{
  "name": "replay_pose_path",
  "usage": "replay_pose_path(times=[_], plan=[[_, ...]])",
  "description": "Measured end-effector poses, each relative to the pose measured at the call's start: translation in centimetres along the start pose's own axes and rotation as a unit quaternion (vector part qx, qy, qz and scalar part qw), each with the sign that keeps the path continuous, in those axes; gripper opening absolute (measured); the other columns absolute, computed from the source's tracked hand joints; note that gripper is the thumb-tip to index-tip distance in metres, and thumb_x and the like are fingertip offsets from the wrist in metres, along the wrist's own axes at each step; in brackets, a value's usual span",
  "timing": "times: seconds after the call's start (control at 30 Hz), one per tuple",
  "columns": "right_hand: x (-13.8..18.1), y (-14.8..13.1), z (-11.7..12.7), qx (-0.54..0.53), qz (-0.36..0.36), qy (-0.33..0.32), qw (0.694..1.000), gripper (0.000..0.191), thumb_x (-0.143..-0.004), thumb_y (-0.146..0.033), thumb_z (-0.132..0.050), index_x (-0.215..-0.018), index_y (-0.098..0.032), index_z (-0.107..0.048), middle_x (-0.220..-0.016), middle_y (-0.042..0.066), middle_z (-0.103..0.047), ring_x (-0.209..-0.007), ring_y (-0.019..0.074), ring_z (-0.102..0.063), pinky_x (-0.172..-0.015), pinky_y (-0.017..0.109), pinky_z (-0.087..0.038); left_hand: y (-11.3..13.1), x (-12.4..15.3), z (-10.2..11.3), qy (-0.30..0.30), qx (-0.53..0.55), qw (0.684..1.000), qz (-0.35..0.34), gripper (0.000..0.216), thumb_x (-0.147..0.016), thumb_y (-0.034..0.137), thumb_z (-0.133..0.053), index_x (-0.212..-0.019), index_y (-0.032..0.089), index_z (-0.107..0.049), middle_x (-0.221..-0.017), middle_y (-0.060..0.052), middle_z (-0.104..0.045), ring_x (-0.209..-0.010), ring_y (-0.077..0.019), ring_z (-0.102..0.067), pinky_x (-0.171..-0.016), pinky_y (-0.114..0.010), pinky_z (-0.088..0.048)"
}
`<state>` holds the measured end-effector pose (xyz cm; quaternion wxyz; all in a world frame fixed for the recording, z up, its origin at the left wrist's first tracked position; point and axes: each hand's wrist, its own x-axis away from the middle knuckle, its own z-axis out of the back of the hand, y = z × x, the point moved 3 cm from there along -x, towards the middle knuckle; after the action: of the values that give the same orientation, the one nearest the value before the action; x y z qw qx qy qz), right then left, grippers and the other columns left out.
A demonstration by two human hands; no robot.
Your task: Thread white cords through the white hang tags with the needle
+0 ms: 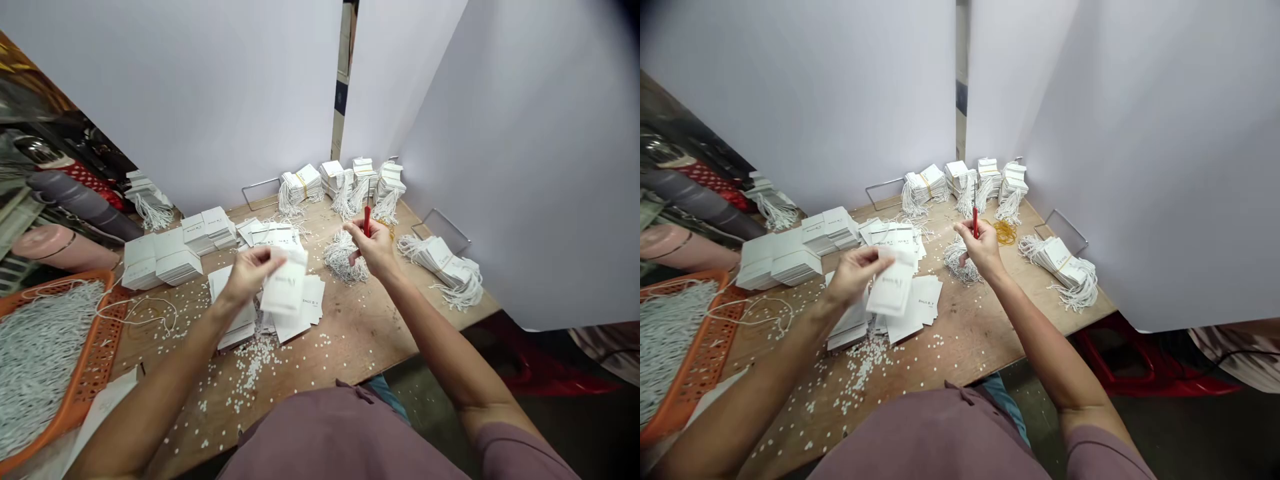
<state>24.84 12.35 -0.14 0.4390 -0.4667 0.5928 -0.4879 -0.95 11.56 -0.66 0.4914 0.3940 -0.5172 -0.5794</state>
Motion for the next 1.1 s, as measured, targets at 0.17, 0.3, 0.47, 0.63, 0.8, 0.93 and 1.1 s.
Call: replay_pose_path(times=[0.17,0.3,0.47,0.63,0.8,0.93,1.1], plan=[[1.8,0.9,-1.6,0.055,-0.006,-0.081,0.995,0.035,-0.077,-0.05,-0.074,-0.09,-0.018,-0.067,-0.06,-0.006,-0.04,-0.041,0.0087,-0.039,-0.029,0.025,-0.043,-2.4,-9.2,6.1,0.216,-0.168,0.962,-0.021,0.018,-0.07,0.029,-0.074,-0.077,0.014,-0.067,-0.076,-0.004,-0.069,-0.072,-0.0186,-0.065,-0.068,-0.03,-0.052],[3.5,4.3,-0.7,0.094,-0.037,-0.085,0.991,0.032,-0.079,-0.05,-0.071,-0.087,-0.019,-0.067,-0.059,-0.007,-0.042,-0.04,0.0088,-0.037,-0.03,0.026,-0.042,-5.2,-12.5,7.1,0.261,-0.241,0.935,0.011,0.015,-0.061,0.02,-0.074,-0.069,0.017,-0.062,-0.067,-0.001,-0.06,-0.078,-0.0231,-0.063,-0.078,-0.035,-0.049],[4.4,7.1,-0.4,0.247,0.08,-0.099,0.961,0.014,-0.083,-0.031,-0.068,-0.077,-0.018,-0.07,-0.068,-0.001,-0.055,-0.06,0.0136,-0.053,-0.058,0.029,-0.048,-6.0,-11.9,7.9,0.265,-0.289,0.92,0.018,0.042,-0.059,0.024,-0.08,-0.098,0.017,-0.066,-0.103,-0.008,-0.065,-0.093,-0.0244,-0.061,-0.094,-0.04,-0.047],[4.8,8.1,-3.7,0.393,0.126,-0.219,0.884,0.019,-0.079,-0.029,-0.077,-0.096,-0.019,-0.074,-0.091,0.005,-0.062,-0.075,0.0168,-0.059,-0.069,0.029,-0.044,-3.9,-6.4,11.1,0.187,-0.262,0.946,-0.027,0.039,-0.067,0.037,-0.078,-0.099,0.017,-0.071,-0.108,-0.01,-0.07,-0.091,-0.0227,-0.064,-0.089,-0.038,-0.053],[4.3,9.2,-3.6,0.537,0.07,-0.224,0.81,0.036,-0.071,-0.041,-0.084,-0.091,-0.015,-0.071,-0.093,0.009,-0.063,-0.071,0.0202,-0.058,-0.064,0.031,-0.041,-4.3,1.1,14.3,0.143,-0.266,0.953,-0.005,0.043,-0.072,0.048,-0.076,-0.1,0.016,-0.073,-0.103,-0.008,-0.071,-0.094,-0.0233,-0.066,-0.09,-0.039,-0.054],[4.9,9.9,-3.0,0.564,0.067,-0.2,0.798,0.03,-0.075,-0.037,-0.081,-0.091,-0.015,-0.068,-0.091,0.008,-0.064,-0.075,0.0215,-0.06,-0.066,0.031,-0.042,-5.8,4.0,14.4,0.089,-0.366,0.924,-0.058,0.05,-0.074,0.052,-0.074,-0.112,0.02,-0.071,-0.12,-0.009,-0.062,-0.111,-0.0277,-0.06,-0.1,-0.047,-0.05],[6.3,9.8,-3.6,0.606,0.098,-0.178,0.769,0.025,-0.082,-0.035,-0.074,-0.093,-0.014,-0.066,-0.099,0.011,-0.064,-0.07,0.0207,-0.06,-0.063,0.032,-0.042,-5.8,4.5,10.2,0.04,-0.447,0.886,-0.114,0.05,-0.083,0.047,-0.069,-0.125,0.02,-0.065,-0.128,-0.01,-0.057,-0.123,-0.0306,-0.05,-0.108,-0.053,-0.041]])
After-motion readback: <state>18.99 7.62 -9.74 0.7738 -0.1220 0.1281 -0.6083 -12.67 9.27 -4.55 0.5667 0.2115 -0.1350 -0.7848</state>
